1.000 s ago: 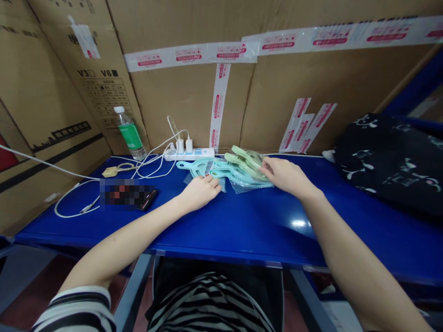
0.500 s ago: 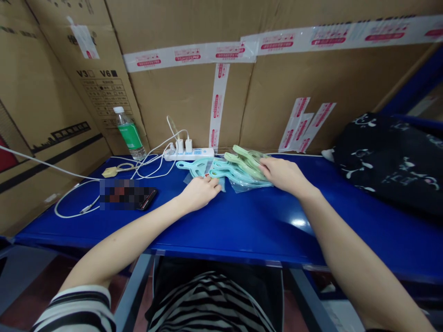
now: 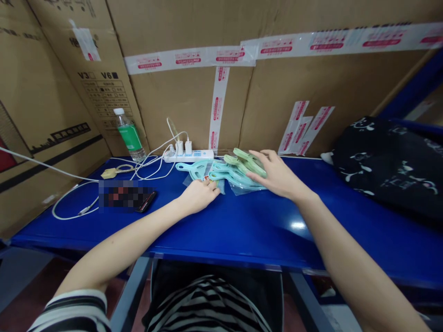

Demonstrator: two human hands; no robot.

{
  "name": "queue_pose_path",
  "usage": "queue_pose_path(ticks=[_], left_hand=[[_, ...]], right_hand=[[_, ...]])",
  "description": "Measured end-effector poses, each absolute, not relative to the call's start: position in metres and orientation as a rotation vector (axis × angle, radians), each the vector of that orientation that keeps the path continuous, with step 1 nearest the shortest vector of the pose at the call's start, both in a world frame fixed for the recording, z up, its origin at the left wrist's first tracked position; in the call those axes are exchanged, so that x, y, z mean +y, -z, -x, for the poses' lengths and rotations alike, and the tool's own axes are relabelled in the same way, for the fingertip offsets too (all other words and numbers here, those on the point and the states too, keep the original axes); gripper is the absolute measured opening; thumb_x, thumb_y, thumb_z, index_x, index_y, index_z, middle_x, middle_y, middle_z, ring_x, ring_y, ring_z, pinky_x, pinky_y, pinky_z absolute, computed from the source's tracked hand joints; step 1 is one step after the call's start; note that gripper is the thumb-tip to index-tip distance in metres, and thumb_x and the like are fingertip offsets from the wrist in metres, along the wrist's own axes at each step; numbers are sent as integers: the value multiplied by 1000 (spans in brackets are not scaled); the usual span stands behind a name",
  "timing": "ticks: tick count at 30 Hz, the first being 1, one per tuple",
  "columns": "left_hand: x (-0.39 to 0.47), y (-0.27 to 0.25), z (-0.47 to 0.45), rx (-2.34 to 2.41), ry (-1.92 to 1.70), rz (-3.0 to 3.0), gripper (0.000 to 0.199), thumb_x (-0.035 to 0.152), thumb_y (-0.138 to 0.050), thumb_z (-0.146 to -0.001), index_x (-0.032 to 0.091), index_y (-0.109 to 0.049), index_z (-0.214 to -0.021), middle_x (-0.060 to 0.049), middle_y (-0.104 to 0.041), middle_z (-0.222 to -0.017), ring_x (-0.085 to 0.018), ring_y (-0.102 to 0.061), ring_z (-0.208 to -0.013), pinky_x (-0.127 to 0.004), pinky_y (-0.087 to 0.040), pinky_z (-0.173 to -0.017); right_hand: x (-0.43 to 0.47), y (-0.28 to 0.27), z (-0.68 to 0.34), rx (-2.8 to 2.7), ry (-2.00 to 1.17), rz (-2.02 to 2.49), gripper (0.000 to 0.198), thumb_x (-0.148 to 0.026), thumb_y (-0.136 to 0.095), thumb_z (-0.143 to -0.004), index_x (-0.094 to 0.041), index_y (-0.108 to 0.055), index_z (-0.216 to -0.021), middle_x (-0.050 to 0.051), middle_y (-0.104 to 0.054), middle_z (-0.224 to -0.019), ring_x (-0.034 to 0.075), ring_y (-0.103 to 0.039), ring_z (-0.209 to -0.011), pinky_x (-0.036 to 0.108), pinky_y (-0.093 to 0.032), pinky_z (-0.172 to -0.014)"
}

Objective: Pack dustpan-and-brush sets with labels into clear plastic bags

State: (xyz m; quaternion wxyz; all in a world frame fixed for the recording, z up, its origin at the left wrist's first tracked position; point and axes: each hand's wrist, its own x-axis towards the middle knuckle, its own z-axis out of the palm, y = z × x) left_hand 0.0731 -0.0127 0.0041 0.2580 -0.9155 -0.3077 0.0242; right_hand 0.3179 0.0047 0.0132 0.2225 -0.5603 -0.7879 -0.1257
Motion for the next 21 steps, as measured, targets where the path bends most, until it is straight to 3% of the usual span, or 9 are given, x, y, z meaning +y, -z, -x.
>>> queue_pose_path(ticks=[3,9,13,21], left_hand=[[-13,-3,-73,-826,-64,2486,19,9,-43,-90,11,-62,-92,-12,-65,-90,-22,-64,-80,-30,-49,-63],[-13,-2,-74,-829,-76,2492,17,8,-46,-88,11,-62,-92,-12,-65,-88,-22,-64,-78,-30,-48,-61],[-14,-4,-74,-839,-119,2496,18,9,-44,-89,11,-62,-93,-11,-65,-85,-22,-64,-78,-30,-49,-62],[-15,-6,-72,-875,-64,2502,25,6,-39,-89,13,-60,-101,-12,-65,-96,-19,-64,-81,-29,-51,-65]], right_hand=[[7,-2,-310,-2250,322,1496,68,-59,-46,-86,-26,-37,-145,16,-40,-145,36,-44,-129,51,-41,-99],[10,9,-297,-2191,326,1674,52,-48,-45,-89,-27,-51,-136,14,-49,-141,34,-52,-123,50,-44,-97],[7,4,-290,-2136,305,1784,48,-46,-46,-89,-22,-58,-129,16,-46,-143,36,-51,-124,49,-47,-94],[8,4,-291,-2084,317,1852,47,-40,-41,-90,-17,-60,-126,21,-48,-141,39,-54,-118,55,-46,-92]])
